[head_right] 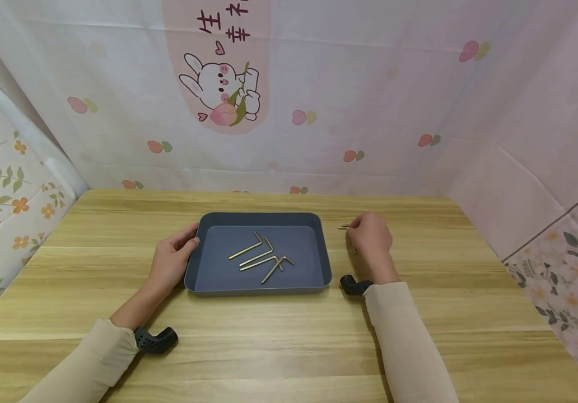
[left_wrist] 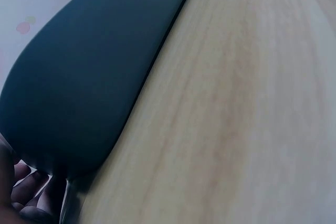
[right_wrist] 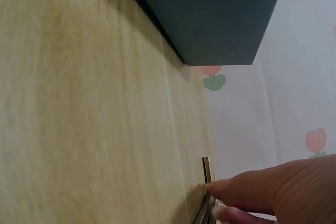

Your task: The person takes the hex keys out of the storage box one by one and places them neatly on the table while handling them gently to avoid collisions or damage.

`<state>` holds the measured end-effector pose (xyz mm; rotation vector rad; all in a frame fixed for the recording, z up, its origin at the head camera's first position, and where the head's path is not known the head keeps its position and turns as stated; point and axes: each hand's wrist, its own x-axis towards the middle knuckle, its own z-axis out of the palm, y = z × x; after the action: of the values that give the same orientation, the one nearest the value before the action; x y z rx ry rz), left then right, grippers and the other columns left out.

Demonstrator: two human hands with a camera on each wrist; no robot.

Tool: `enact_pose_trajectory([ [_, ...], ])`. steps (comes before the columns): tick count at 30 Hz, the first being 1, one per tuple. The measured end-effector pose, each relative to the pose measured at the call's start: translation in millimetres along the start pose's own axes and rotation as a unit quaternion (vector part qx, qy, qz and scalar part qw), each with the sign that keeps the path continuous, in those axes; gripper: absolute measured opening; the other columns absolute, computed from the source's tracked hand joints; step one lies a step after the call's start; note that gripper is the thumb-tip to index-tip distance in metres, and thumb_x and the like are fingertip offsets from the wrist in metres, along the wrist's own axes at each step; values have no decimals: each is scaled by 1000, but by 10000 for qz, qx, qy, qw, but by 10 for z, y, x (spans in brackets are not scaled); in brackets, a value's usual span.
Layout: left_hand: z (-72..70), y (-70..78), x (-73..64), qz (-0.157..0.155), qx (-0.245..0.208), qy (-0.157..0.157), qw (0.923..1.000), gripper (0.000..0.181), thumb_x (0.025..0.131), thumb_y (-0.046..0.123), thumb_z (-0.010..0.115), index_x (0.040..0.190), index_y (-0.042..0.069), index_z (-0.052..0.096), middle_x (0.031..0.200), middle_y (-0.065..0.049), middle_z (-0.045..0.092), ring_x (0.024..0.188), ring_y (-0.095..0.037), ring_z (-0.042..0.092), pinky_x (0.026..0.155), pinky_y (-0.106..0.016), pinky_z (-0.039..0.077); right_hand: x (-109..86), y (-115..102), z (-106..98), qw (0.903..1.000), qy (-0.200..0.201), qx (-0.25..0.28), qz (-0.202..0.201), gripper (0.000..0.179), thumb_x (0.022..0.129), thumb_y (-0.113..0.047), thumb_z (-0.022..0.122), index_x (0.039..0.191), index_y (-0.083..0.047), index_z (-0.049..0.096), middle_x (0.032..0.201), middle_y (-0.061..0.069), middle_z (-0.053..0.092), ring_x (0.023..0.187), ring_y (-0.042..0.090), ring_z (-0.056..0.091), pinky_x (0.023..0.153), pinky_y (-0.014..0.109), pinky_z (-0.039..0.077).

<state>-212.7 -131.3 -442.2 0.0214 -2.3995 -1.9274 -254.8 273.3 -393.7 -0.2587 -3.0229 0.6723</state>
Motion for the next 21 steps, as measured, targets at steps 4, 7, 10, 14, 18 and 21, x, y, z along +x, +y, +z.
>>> enact_pose_trajectory([
  [4, 0, 4, 0, 3, -5, 7, 10000, 44, 104, 13, 53, 148, 8, 51, 150, -14, 55, 140, -25, 53, 86, -1, 44, 8, 7, -7, 10000, -20, -10, -2, 34, 94, -22, 64, 121, -2, 71, 121, 23, 70, 103, 40, 66, 69, 45, 54],
  [7, 0, 10, -1, -1, -16, -3, 10000, 44, 104, 13, 53, 148, 7, 51, 150, -14, 55, 140, -25, 52, 86, -1, 44, 13, 18, -12, 10000, -73, 12, 22, 40, 95, -22, 63, 128, -1, 67, 129, 25, 66, 110, 43, 64, 76, 49, 55],
  [10, -1, 15, -3, -11, -19, 6, 10000, 44, 104, 13, 52, 148, 8, 51, 150, -14, 55, 139, -25, 53, 86, -1, 44, 25, 31, -7, 9999, -124, 77, 2, 39, 96, -21, 62, 129, 0, 66, 129, 26, 66, 112, 44, 63, 81, 52, 55],
  [14, 1, 14, 2, -14, -53, 36, 10000, 44, 104, 12, 53, 148, 7, 52, 149, -15, 56, 138, -25, 53, 85, -1, 44, 41, 43, 19, 9995, -134, 232, -152, 36, 97, -16, 59, 127, 3, 67, 123, 27, 67, 109, 43, 64, 84, 53, 55],
  [18, -1, 11, 3, 5, -33, 37, 10000, 44, 104, 11, 52, 148, 7, 52, 149, -16, 55, 138, -27, 54, 85, -1, 44, 55, 49, 60, 9992, -114, 269, -268, 35, 98, -13, 53, 126, 4, 67, 120, 28, 68, 106, 42, 65, 82, 51, 56],
  [21, -7, 9, -5, 2, -21, 31, 10000, 45, 104, 12, 53, 148, 7, 52, 149, -16, 55, 138, -27, 53, 85, -1, 44, 69, 45, 89, 9992, -82, 278, -289, 35, 99, -14, 51, 126, 2, 68, 120, 27, 69, 104, 41, 66, 78, 48, 56],
])
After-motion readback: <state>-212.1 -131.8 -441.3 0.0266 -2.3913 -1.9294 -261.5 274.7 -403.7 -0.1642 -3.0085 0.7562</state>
